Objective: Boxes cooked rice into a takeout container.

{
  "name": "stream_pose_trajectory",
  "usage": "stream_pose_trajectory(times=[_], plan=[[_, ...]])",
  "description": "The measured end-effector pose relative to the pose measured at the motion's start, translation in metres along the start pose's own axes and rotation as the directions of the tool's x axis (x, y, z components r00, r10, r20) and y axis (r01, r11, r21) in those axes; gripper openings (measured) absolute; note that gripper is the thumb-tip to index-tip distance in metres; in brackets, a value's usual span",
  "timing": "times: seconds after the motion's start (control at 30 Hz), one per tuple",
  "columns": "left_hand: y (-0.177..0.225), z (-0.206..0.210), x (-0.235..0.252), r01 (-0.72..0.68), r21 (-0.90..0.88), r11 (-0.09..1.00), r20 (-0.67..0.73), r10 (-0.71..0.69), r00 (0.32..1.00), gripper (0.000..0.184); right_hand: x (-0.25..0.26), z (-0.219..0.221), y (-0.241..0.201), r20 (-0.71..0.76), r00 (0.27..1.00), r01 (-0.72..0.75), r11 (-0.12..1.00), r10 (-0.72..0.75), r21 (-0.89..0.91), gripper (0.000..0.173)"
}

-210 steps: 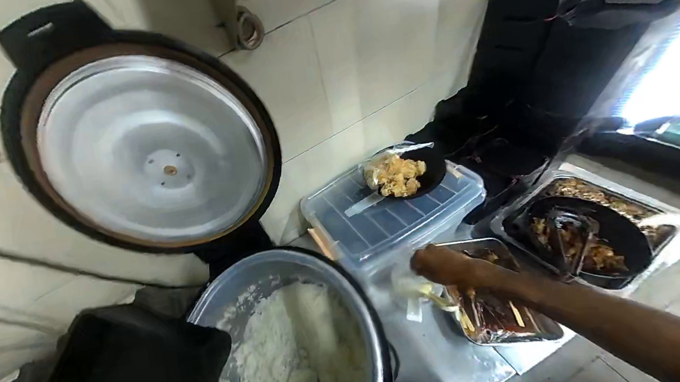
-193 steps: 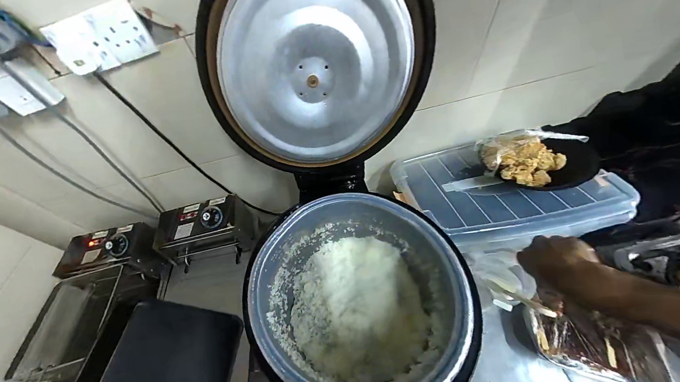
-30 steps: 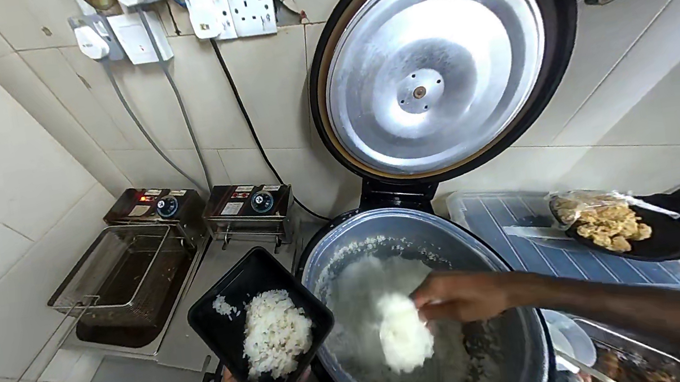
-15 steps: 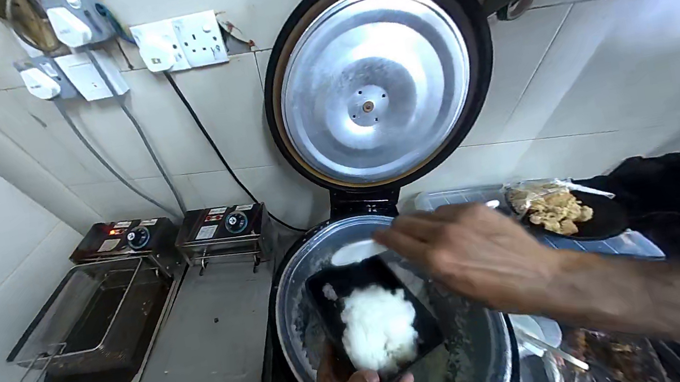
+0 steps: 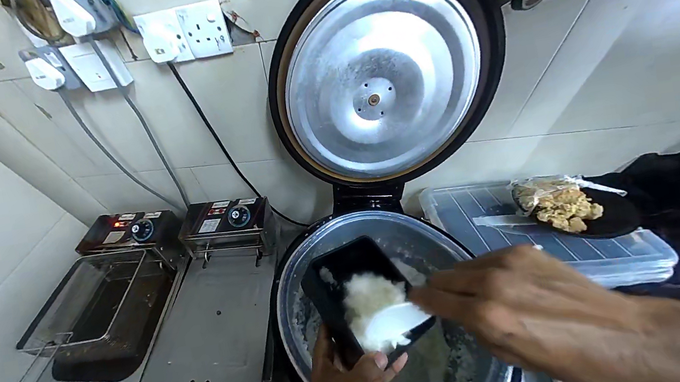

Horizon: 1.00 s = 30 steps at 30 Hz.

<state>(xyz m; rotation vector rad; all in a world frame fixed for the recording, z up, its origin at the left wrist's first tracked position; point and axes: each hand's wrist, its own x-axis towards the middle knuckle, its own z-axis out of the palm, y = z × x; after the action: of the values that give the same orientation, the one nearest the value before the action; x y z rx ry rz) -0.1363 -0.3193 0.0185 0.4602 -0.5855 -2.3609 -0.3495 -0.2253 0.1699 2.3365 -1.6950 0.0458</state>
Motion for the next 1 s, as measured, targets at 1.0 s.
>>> stream_pose_trajectory(times=[1.0], plan=[[0.016, -0.028, 0.003, -0.024, 0.168, 0.986, 0.067, 0.013, 0.998, 0.114, 0.041, 0.04, 0.002, 0.02, 0.997, -0.073, 0.993, 0.076, -0.097, 0.023]])
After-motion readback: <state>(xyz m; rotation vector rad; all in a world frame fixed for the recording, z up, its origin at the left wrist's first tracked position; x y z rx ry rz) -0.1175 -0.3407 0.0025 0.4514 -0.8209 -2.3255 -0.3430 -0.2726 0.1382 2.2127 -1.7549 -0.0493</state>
